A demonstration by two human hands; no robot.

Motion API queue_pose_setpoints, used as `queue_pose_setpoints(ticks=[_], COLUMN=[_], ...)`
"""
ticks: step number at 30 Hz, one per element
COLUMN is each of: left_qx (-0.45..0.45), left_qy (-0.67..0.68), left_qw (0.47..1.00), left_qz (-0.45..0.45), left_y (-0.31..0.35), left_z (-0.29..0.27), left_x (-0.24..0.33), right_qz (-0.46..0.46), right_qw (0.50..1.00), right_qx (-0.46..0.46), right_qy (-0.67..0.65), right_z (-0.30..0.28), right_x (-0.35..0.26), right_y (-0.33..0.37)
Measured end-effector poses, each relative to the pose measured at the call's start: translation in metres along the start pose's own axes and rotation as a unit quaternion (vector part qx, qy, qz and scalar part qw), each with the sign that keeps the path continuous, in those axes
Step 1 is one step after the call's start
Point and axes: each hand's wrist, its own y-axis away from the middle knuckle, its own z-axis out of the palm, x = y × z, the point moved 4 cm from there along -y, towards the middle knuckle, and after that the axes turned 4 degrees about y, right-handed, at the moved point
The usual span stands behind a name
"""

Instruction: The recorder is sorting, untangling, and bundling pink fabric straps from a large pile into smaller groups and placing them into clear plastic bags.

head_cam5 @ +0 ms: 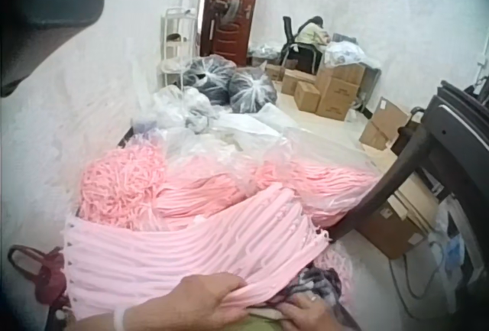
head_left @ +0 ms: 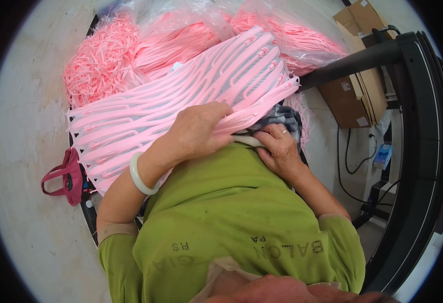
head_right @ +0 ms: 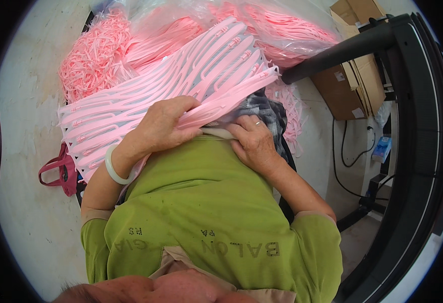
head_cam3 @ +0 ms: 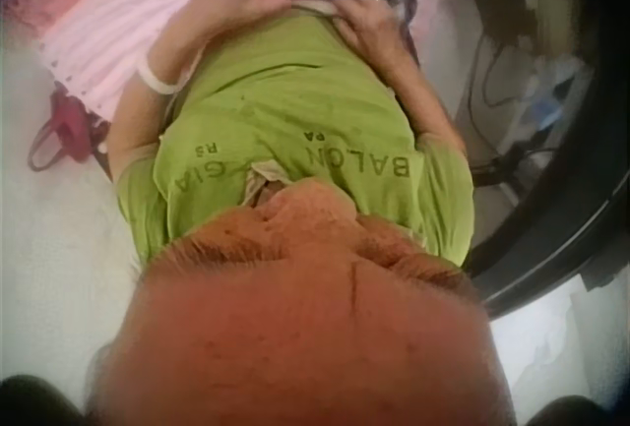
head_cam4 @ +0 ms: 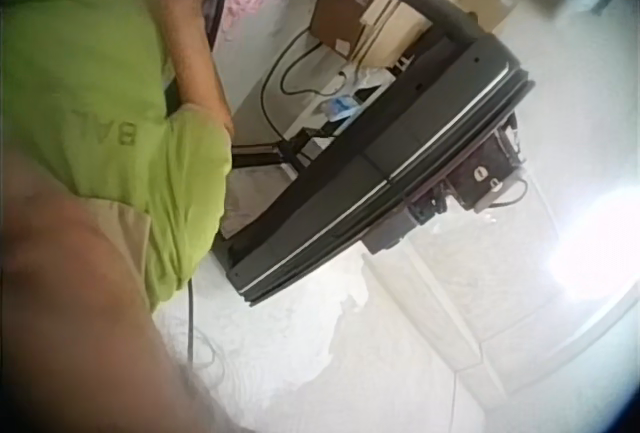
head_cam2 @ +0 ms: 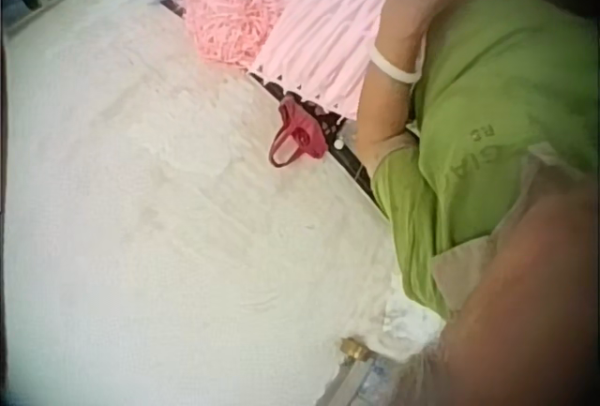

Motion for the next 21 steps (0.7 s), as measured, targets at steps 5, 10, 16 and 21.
queue_pose_setpoints(ticks=[5,10,16,21], left_qx=[-0.014,-0.008,0.004,0.005], left_qy=[-0.031,-0.026,-0.027,-0.026], left_qw=[0.999,0.999,0.999,1.0], left_qz=[0.002,-0.046,-0.035,0.0], left_y=[0.0,0.004,0.002,-0.002], left_z=[0.003,-0.001,-0.002,-0.015], left_x=[-0.004,-0.008,-0.011,-0.002], right_qz=[-0.002,0.015,0.108,0.105], right_qw=[0.988,0.974,0.979,0.983], right_qx=[-0.119,-0.194,-0.124,-0.106], right_qy=[-0.101,-0.112,-0.123,-0.106], right_z=[0.002,-0.011,-0.003,-0.009], right_x=[-0.002,0.0,0.015,0.024], right_y=[0.015,0.028,0.032,0.023])
